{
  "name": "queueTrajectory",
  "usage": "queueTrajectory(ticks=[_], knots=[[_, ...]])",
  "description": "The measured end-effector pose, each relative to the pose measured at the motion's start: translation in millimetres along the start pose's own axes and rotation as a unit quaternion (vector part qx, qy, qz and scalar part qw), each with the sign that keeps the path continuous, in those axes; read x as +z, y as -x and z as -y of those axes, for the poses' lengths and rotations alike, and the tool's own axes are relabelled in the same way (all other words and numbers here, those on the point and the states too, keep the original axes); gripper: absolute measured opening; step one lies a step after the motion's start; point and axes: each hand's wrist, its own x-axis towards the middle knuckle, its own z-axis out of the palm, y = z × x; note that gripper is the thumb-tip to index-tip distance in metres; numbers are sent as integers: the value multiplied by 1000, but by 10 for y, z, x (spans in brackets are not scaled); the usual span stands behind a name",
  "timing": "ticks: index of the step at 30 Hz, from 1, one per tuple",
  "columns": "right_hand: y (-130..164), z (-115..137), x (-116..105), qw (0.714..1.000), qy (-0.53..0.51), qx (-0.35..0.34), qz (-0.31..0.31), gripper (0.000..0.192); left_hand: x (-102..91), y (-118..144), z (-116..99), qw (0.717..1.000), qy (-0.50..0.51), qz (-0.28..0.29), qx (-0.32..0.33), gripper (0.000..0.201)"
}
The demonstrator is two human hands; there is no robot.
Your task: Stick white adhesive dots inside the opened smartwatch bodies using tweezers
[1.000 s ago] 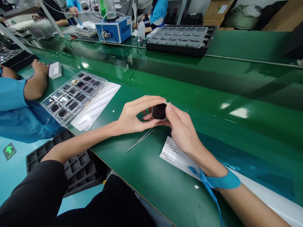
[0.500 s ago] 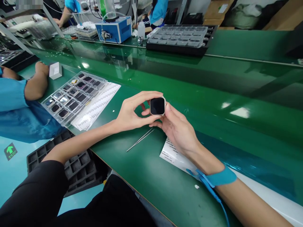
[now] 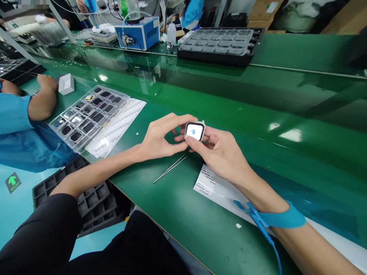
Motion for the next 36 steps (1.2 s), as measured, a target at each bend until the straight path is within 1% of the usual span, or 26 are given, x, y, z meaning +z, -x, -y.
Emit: queueTrajectory(ticks=[5,7,9,12,15,17,21,26,29,32,36], knots=[[31,56,35,1000,8,-1,-20,60,-5,-30,-22,998,-25,-30,44,27],[40,63,56,999,2,8,-31,65,-5,-29,-27,998,-27,-29,54,28],[38,55,67,999,-5,21,-42,72,-3,-16,-29,999,-26,-12,45,30],[17,40,51,998,-21,37,-49,83,2,17,-22,999,-21,30,9,32],[0,52,15,998,-33,38,-48,88,4,41,-3,997,-23,61,-29,36],[1,69,1,998,-31,31,-50,84,6,49,13,996,-27,70,-44,38],[24,77,8,998,-12,2,-69,73,24,67,51,996,-34,70,-49,41],[36,75,-25,993,53,-40,-100,63,71,105,74,999,-14,41,-20,45],[24,108,-91,990,99,-53,-89,55,87,119,65,999,-2,38,-12,46],[10,142,-140,989,116,-60,-73,57,93,124,65,999,5,44,-16,47],[9,145,-154,989,117,-64,-66,58,92,124,73,997,-5,62,-44,46]])
